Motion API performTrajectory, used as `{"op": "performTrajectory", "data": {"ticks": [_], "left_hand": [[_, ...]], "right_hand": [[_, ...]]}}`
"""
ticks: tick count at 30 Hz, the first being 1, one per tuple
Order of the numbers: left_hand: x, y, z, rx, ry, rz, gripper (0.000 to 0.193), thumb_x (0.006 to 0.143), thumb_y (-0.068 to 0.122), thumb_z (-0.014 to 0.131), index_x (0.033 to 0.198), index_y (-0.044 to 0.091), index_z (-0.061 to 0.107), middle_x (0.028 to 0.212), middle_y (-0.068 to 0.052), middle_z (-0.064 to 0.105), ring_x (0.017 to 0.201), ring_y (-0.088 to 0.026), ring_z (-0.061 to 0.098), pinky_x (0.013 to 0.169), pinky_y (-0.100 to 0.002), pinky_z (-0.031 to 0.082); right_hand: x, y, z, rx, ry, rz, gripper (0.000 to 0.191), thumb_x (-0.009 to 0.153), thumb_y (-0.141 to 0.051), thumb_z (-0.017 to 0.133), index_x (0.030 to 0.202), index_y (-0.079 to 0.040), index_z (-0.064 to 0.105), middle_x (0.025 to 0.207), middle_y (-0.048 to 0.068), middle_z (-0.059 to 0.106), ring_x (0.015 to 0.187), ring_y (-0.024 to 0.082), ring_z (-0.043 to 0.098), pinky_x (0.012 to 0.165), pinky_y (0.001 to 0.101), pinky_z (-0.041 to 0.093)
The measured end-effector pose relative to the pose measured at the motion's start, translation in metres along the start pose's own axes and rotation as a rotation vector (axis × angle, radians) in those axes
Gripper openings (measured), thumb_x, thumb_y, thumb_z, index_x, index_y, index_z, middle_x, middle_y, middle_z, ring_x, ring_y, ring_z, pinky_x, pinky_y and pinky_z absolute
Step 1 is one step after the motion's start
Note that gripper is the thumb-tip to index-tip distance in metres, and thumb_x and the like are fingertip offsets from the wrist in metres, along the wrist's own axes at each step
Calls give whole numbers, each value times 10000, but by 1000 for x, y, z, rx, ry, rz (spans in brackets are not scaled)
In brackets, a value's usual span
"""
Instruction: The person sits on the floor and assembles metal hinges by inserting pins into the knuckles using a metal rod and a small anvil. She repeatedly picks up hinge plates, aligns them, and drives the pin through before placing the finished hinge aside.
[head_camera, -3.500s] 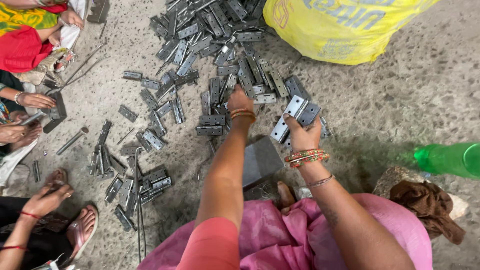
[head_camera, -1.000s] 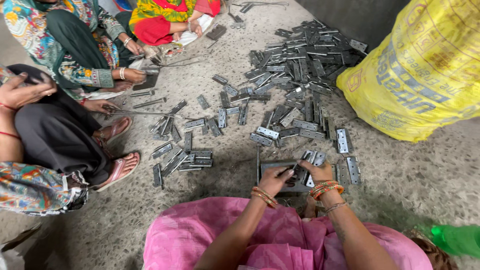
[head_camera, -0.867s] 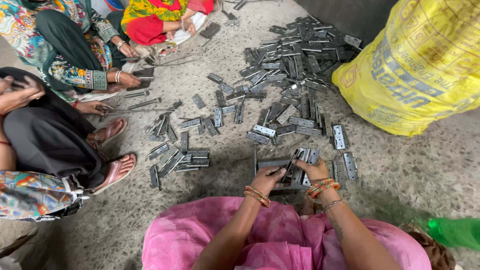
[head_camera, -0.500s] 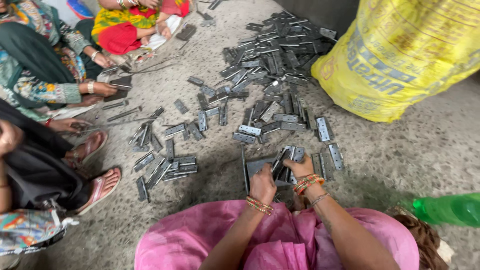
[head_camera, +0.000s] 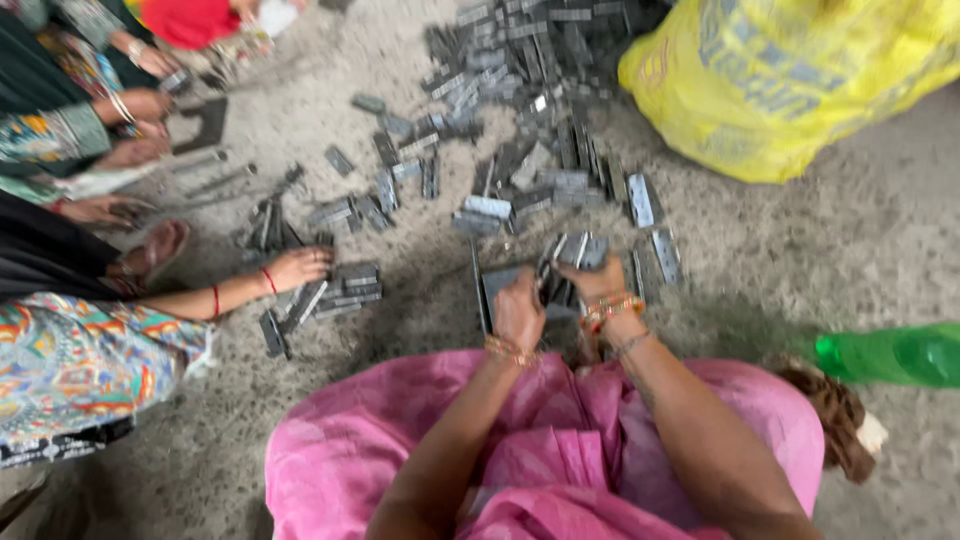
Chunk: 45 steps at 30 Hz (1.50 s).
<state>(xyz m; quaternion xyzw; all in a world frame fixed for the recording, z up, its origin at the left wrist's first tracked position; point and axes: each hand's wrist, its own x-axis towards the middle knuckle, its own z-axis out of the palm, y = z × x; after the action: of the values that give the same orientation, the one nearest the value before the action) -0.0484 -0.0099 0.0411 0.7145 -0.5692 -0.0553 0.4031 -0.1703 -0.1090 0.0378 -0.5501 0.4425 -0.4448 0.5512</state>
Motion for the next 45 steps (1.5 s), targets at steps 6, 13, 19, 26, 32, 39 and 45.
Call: {"op": "performTrajectory", "data": {"ticks": [6,13,19,26,32,39,45], "left_hand": [[2,-31,9,-196,-131,-146,140,963,35,651,1083,5,716,820,-254,704,650,-377,676,615,-508,531],[12,-50,-33,-1254,-534,-700,236,1023,53,583,1234,-28,650,1092,-89,721,933,-195,715,823,-459,670],[12,-61,-12,-1205,-424,-803,244,997,46,590,1226,-23,641,1075,-85,723,897,-212,725,767,-467,664],[30,-41,14,-398,-206,-261,221,987,135,643,1118,-13,744,1002,-203,738,858,-356,734,737,-483,626],[8,55,9,134,-53,342,332,859,232,668,1092,-2,696,1103,-269,707,925,-440,693,773,-481,557],[14,5,-7,-329,-151,-206,172,955,48,655,1079,119,751,894,-100,764,733,-292,736,685,-428,564],[21,-116,-53,123,-105,-320,174,896,201,717,1047,132,768,975,-154,767,884,-319,764,782,-422,595]], "right_hand": [[1,4,-4,214,-137,-31,444,748,7,882,1124,-31,649,1021,30,762,887,122,718,835,321,609],[3,-12,-15,266,-467,34,500,777,32,835,1238,-34,656,1078,-2,742,972,98,686,893,315,591],[9,-6,-8,94,-232,175,504,792,-148,889,1218,-5,660,1096,29,755,972,127,703,914,315,572],[20,3,-24,-12,259,443,684,908,-589,765,1212,16,673,1094,85,742,962,171,692,894,337,533],[27,1,-25,430,9,397,592,875,-493,798,1164,12,687,958,84,742,789,175,702,717,333,569],[17,-10,-22,228,82,167,194,800,-97,859,964,-55,765,906,15,766,758,129,698,712,318,571],[17,-3,-8,238,59,103,252,804,-74,837,1046,-93,769,979,-5,784,873,106,720,828,292,573]]}}
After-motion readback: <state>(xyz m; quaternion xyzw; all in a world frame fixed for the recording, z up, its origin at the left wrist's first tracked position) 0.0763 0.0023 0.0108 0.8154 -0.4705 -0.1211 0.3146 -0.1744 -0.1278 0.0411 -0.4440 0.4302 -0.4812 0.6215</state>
